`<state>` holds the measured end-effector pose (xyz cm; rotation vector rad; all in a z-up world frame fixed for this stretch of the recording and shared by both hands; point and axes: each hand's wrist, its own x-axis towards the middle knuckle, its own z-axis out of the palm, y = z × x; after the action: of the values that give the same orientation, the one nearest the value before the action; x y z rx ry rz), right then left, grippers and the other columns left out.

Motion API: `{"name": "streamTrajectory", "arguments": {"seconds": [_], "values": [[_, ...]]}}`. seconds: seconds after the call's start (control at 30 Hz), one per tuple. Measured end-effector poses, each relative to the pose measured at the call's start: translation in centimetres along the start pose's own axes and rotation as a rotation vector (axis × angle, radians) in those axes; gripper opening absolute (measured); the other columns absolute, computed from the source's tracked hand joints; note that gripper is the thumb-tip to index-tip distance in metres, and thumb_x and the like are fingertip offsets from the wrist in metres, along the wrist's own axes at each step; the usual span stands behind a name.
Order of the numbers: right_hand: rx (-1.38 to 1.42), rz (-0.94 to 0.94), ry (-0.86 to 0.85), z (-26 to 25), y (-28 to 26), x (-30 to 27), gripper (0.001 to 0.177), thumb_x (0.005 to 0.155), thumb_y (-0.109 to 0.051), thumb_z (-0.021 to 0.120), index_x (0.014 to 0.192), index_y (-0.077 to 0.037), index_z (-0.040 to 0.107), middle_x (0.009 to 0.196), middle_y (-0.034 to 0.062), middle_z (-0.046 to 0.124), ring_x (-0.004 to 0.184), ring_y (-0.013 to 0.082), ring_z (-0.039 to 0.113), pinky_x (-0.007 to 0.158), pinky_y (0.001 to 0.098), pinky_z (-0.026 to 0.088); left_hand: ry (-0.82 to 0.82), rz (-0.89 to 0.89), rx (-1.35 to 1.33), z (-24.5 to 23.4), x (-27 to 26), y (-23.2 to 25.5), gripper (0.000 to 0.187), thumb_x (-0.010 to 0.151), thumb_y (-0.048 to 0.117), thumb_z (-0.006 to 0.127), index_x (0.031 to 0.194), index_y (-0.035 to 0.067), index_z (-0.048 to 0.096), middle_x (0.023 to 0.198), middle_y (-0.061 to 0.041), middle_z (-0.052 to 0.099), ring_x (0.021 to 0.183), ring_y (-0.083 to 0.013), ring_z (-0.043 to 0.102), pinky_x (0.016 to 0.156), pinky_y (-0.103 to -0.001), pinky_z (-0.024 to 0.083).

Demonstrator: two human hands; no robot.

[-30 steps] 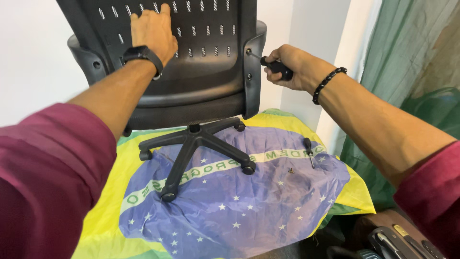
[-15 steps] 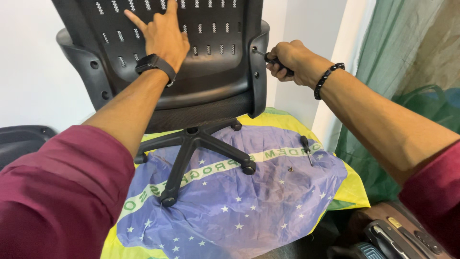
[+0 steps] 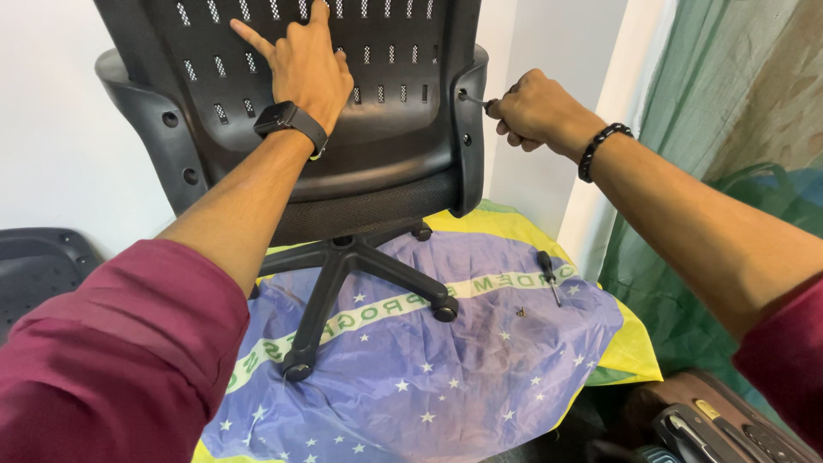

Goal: The person uses a screwdriver to tighten screws on the side of a black office chair, securing the armrest to the seat. The person works on both sides of the chair, tightening multiple screws in sequence.

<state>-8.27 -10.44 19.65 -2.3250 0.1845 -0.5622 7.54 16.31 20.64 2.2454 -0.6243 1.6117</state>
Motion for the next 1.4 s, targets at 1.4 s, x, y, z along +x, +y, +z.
{"name": "streamTrajectory", "arguments": {"seconds": [1.4], "values": [[0.235, 0.052, 0.013, 1.2, 0.6, -0.6, 0.022, 0.097, -0.016, 0.065, 0.087, 0.004, 0.065, 0.073, 0.0073, 0.062, 0.054, 0.0142, 0.055, 0.041, 0.0286, 0.042, 0.032, 0.049, -0.128, 0.0, 0.1, -0.9, 0.064, 0.087, 0.01, 0.079, 0.144, 0.004, 0.052, 0.058, -0.007, 0.064, 0.072, -0.0368, 0.07, 0.103, -0.081, -0.005]]}}
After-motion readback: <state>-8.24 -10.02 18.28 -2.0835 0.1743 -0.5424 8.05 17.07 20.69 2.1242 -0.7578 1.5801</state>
